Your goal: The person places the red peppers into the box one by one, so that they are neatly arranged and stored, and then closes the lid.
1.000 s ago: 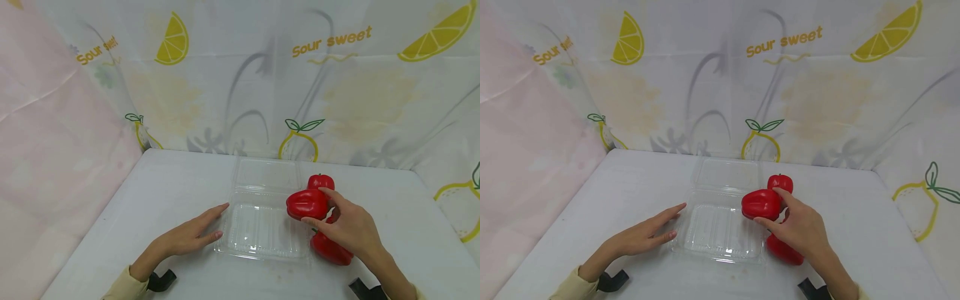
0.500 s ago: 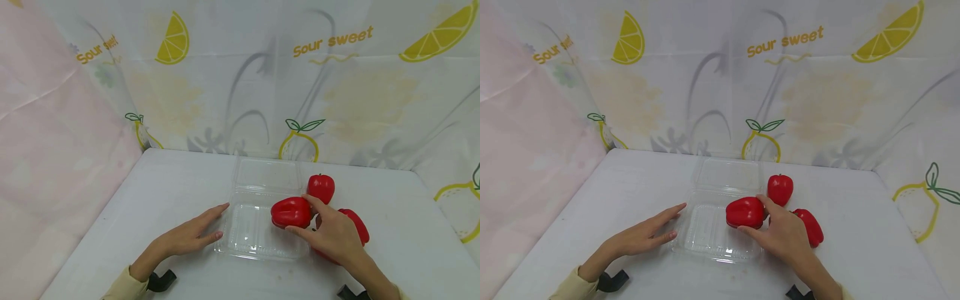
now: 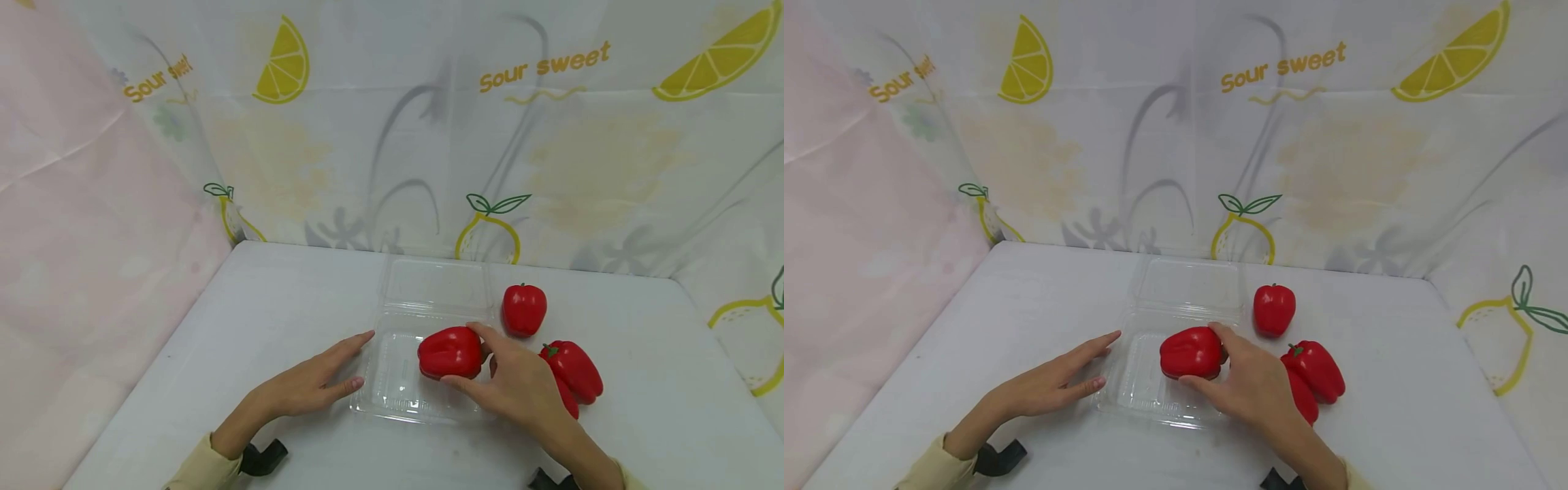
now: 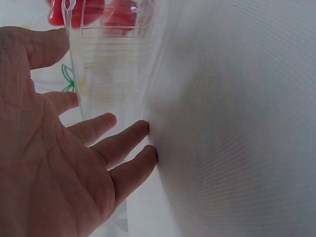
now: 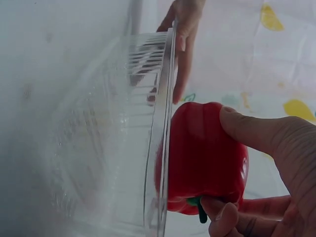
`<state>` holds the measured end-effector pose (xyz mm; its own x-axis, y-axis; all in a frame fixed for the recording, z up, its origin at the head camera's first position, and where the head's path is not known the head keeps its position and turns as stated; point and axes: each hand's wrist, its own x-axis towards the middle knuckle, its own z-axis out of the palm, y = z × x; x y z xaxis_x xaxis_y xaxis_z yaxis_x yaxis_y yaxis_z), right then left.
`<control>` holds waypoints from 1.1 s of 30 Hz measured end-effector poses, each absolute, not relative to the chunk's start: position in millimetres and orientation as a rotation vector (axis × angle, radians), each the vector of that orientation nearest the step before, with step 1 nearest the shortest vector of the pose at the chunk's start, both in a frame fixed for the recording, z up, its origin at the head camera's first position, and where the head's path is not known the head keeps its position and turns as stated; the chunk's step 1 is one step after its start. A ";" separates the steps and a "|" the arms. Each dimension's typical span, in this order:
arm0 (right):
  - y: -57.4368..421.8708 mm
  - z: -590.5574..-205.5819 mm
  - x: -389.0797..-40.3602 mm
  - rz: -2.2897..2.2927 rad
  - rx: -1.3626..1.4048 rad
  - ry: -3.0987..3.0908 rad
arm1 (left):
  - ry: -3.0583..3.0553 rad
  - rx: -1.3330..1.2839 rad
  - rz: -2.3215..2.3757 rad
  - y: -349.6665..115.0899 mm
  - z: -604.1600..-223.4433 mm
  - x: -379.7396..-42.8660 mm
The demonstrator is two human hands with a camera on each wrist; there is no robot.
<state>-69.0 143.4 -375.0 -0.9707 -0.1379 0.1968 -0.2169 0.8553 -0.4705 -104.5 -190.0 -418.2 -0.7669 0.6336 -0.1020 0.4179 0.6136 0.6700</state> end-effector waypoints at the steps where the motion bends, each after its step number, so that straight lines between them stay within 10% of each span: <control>1: 141.4 -375.4 -68.8 0.764 0.280 -2.875 | 2.513 0.845 0.919 -189.8 -418.2 -104.7; 33: 89.5 -400.8 -56.8 0.755 0.385 -2.934 | 2.516 0.829 0.892 -187.3 -420.6 -106.4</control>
